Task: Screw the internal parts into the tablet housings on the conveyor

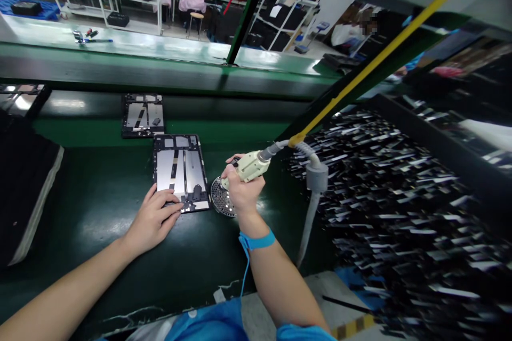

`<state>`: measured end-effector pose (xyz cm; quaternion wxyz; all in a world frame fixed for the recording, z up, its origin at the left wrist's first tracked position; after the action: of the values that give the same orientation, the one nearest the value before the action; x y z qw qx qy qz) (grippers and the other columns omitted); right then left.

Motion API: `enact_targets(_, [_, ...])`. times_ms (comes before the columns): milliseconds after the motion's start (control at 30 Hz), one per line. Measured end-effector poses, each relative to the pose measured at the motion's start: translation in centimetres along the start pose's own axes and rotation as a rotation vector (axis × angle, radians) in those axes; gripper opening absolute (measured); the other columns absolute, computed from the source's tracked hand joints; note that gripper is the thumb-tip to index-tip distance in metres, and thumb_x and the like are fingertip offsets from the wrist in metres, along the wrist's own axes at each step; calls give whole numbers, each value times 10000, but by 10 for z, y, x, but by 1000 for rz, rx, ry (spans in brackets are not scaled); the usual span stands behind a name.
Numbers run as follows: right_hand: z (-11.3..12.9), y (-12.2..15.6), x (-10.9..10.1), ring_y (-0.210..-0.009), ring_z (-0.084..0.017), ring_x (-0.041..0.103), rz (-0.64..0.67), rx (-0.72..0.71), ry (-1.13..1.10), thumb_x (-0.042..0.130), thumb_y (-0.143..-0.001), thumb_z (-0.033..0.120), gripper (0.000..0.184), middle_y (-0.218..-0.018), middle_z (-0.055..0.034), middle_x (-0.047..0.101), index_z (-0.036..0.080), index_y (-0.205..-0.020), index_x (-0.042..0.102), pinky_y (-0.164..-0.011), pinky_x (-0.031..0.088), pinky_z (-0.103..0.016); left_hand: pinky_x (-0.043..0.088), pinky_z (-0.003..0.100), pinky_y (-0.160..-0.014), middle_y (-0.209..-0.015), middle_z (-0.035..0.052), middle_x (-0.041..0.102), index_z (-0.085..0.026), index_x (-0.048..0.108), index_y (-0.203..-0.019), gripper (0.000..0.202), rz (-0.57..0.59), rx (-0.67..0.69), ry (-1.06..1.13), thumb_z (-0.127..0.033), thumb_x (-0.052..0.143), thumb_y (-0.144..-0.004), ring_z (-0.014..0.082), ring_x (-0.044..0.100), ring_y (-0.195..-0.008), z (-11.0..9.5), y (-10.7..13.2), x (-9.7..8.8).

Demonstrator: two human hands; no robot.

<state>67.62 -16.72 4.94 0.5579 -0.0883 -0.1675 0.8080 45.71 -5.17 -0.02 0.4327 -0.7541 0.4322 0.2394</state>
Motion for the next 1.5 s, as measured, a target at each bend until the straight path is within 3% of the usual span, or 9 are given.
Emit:
enact_targets(400, [-7,0,-1,-528,-111,609,-14,-4,-27,735,-801,266,231,-808,0,699,180,-995,646,-539,540,-278,283,584,-1229,-1141,63,704,-246,712,-1163,225,15,-5,8,-188,571,-996,248,614,-1253,1,1,1])
enact_targets(633, [-3,-1,1,-502,-111,593,-7,16,-20,720,-786,233,195,-703,15,672,168,-953,641,-535,534,-276,272,591,-1233,-1145,66,707,-237,697,-1180,222,9,-2,17,-202,580,-994,253,615,-1253,1,1,1])
enact_targets(1033, [-5,-1,1,-512,-112,597,-16,19,-9,720,-784,259,221,-714,23,671,175,-973,640,-546,537,-277,280,592,-1229,-1146,66,713,-245,700,-1177,227,22,-19,27,-204,578,-990,258,620,-1252,1,0,0])
enact_targets(1267, [20,2,1,-518,-104,612,-37,-79,-30,687,-824,227,136,-795,9,676,185,-944,639,-516,526,-263,268,587,-1233,-1216,84,698,-243,629,-1310,344,16,-43,20,-237,613,-967,270,607,-1268,2,-1,4])
enact_targets(1367, [32,16,14,-518,-101,628,42,-73,-146,696,-853,227,167,-874,5,680,208,-1004,628,-505,532,-260,259,581,-1240,-1282,96,680,-245,577,-1381,427,45,-43,30,-270,629,-958,274,594,-1288,2,-1,7])
enact_targets(1500, [36,43,41,-535,-97,639,242,-14,-255,721,-860,243,246,-949,-6,689,229,-1076,603,-512,553,-258,244,574,-1245,-1323,105,661,-234,549,-1398,454,50,-40,38,-280,639,-955,272,574,-1306,3,-1,8])
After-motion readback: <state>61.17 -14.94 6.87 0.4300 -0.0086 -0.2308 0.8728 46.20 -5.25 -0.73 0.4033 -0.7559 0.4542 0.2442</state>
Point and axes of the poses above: each hand's wrist, its own y-axis away from the middle knuckle, its own x-axis out of the palm, z = x × y, the point moved 5 cm from there along -y, towards the middle knuckle
